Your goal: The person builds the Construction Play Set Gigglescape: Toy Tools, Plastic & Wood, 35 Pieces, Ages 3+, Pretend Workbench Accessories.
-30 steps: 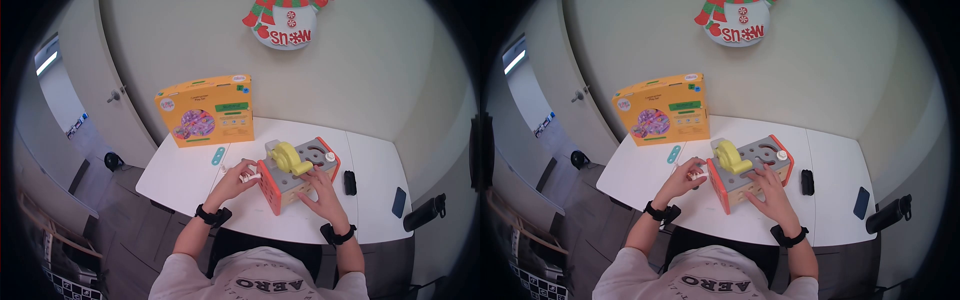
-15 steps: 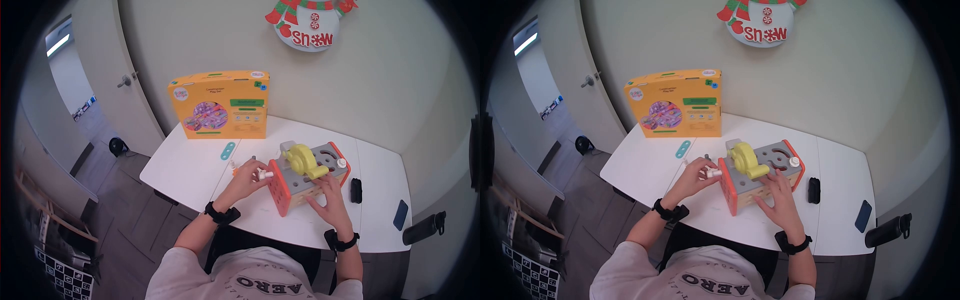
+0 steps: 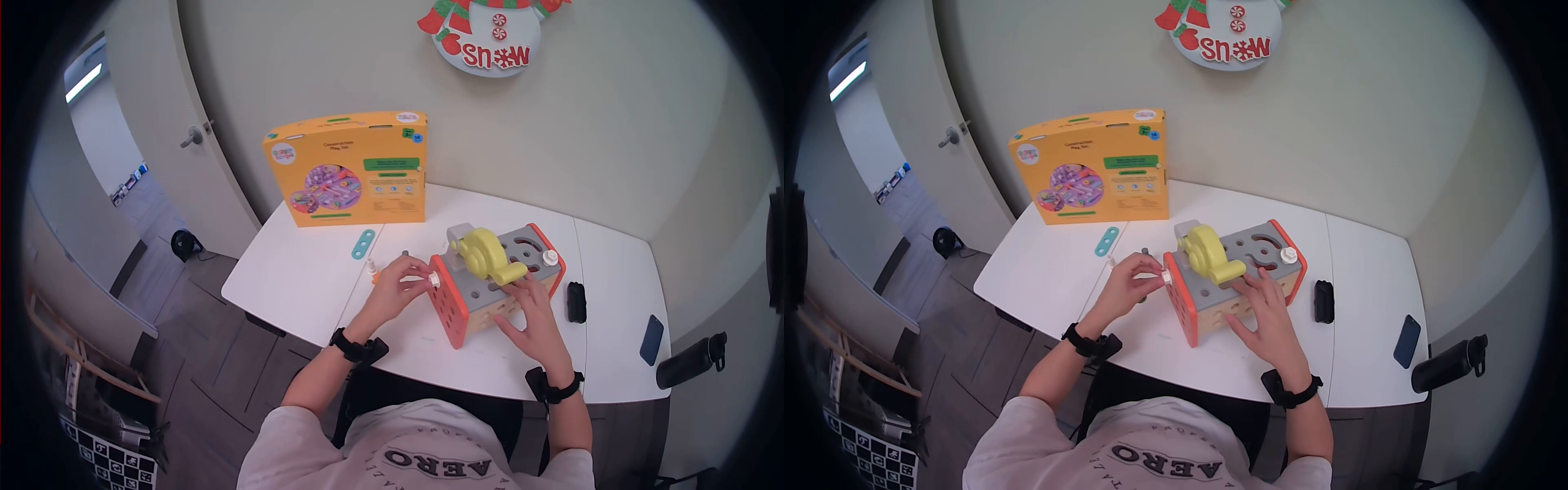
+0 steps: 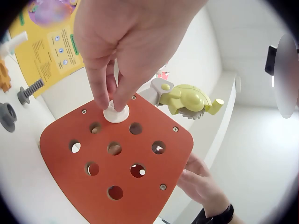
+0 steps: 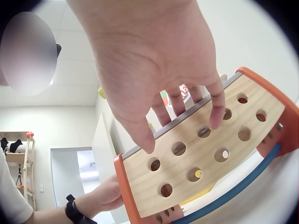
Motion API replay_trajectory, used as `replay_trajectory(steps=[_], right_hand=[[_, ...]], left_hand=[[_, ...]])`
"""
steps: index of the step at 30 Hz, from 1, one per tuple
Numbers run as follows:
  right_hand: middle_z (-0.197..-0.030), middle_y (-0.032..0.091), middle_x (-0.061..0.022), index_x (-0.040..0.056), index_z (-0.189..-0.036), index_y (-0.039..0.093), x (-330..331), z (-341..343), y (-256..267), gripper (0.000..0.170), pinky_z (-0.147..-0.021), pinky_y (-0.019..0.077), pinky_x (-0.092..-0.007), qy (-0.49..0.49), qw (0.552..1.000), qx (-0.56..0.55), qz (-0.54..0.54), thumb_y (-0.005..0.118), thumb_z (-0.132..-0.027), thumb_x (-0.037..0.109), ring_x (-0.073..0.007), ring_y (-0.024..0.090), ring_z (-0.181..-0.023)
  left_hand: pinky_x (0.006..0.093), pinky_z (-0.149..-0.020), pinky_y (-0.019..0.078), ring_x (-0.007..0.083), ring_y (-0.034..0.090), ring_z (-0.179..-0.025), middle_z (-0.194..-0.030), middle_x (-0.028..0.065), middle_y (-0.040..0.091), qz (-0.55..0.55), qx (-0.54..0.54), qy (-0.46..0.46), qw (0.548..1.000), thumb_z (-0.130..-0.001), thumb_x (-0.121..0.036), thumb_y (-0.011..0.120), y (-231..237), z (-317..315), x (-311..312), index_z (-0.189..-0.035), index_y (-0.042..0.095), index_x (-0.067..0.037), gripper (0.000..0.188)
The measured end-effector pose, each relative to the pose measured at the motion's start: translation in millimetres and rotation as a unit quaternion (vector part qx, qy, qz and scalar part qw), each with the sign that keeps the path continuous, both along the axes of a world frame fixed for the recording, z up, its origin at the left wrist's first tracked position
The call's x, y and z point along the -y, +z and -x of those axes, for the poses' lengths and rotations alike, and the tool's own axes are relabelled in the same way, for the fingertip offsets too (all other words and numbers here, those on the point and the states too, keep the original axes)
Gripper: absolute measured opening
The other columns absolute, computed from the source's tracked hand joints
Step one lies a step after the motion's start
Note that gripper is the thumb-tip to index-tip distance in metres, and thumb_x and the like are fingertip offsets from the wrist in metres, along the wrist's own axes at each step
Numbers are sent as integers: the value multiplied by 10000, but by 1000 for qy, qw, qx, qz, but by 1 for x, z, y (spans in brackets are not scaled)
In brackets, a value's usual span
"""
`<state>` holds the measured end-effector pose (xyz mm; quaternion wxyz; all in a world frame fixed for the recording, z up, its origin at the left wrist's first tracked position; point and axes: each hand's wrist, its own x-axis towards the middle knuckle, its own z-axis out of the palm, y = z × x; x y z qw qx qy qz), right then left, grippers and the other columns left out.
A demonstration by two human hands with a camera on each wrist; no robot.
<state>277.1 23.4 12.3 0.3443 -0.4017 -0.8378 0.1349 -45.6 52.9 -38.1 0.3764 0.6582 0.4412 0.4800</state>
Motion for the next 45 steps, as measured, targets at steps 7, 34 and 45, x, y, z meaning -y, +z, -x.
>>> replay_trajectory(steps=[7,34,45], right_hand=[[-1191,729,-78,38,-1244,705,-18,-42,16,329,-818,556,-295,27,993,-102,57,777,-933,115,-174,703,-1049],[-986,760,-172,-14,-1025,758,-151,-130,-56,172,-771,592,-438,-224,964,127,69,731,-927,124,-321,735,-852],[-831,720,-44,-14,-1039,733,-20,-73,-41,144,-676,549,-281,55,924,-31,377,722,-998,123,-105,645,-707]], left_hand=[[417,-1023,552,243,518,-1352,-1464,102,452,-93,-138,47,985,-832,-195,893,30,-16,21,-1446,480,-106,745],[513,-1256,284,465,259,-1555,-1657,316,216,-111,-195,18,974,-700,-485,949,25,-40,32,-1567,322,29,1187],[529,-1249,284,499,237,-1559,-1661,368,167,-122,-212,41,969,-657,-506,968,22,-51,36,-1611,233,31,1319]])
